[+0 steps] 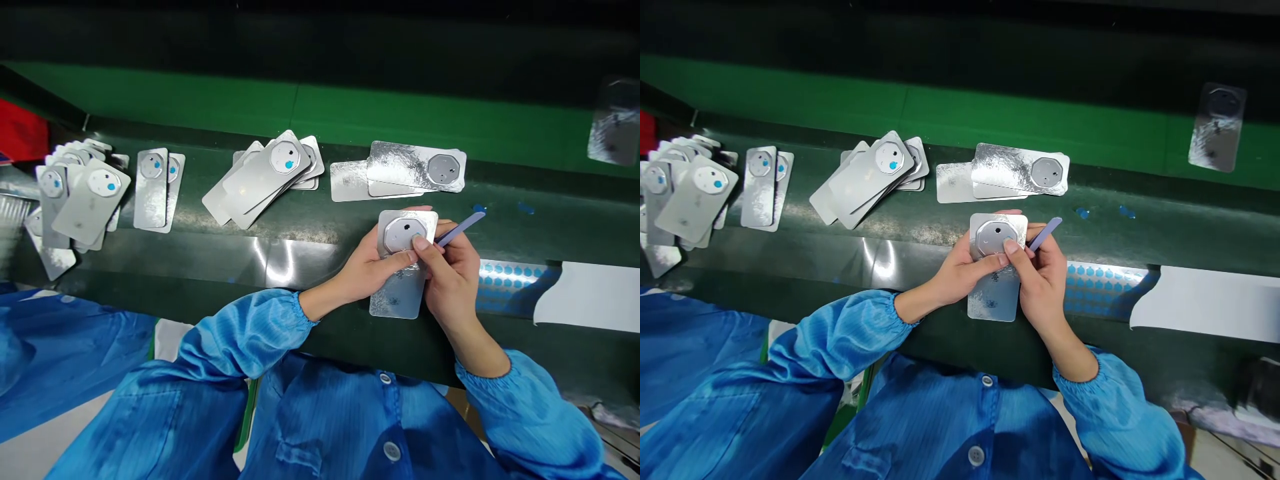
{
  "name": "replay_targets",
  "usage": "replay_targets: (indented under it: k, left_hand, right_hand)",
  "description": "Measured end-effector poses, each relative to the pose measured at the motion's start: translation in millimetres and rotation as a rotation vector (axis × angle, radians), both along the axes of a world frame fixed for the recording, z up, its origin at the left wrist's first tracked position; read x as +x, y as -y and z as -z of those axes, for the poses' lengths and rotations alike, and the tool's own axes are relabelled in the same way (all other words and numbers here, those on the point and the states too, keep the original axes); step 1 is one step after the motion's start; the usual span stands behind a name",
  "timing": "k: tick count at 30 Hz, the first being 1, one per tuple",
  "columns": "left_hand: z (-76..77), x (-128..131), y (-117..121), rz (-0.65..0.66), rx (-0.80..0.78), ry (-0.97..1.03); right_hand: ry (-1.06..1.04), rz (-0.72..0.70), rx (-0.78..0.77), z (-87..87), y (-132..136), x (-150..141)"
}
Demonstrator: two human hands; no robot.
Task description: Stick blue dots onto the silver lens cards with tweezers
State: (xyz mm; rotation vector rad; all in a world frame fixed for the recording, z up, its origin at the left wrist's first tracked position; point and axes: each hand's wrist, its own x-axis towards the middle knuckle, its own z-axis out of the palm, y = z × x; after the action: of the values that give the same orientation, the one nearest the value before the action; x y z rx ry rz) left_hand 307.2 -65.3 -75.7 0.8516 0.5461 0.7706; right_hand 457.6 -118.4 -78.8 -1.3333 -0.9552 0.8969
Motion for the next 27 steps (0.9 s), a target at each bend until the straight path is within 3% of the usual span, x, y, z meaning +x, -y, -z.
replay_targets:
  k: [7, 13, 21, 27]
  left_hand:
    - [6.9, 0, 4, -0.026, -0.018, -0.049]
    - [12.1, 3, 6, -0.075, 0.078, -0.065]
    - [14.9, 2, 4, -0.077, 0.010, -0.053]
    - [14.8, 2, 3, -0.046, -0.019, -0.063]
  right_hand:
    - [0.035, -0.016, 0.027, -5.3, 0, -3]
    - [0.048, 0.015, 0.052, 0.3, 0, 1]
    - [-0.041, -0.056, -0.027, 5.0, 2, 7]
    - [-0.184, -0.021, -0.126, -2.3, 5, 7]
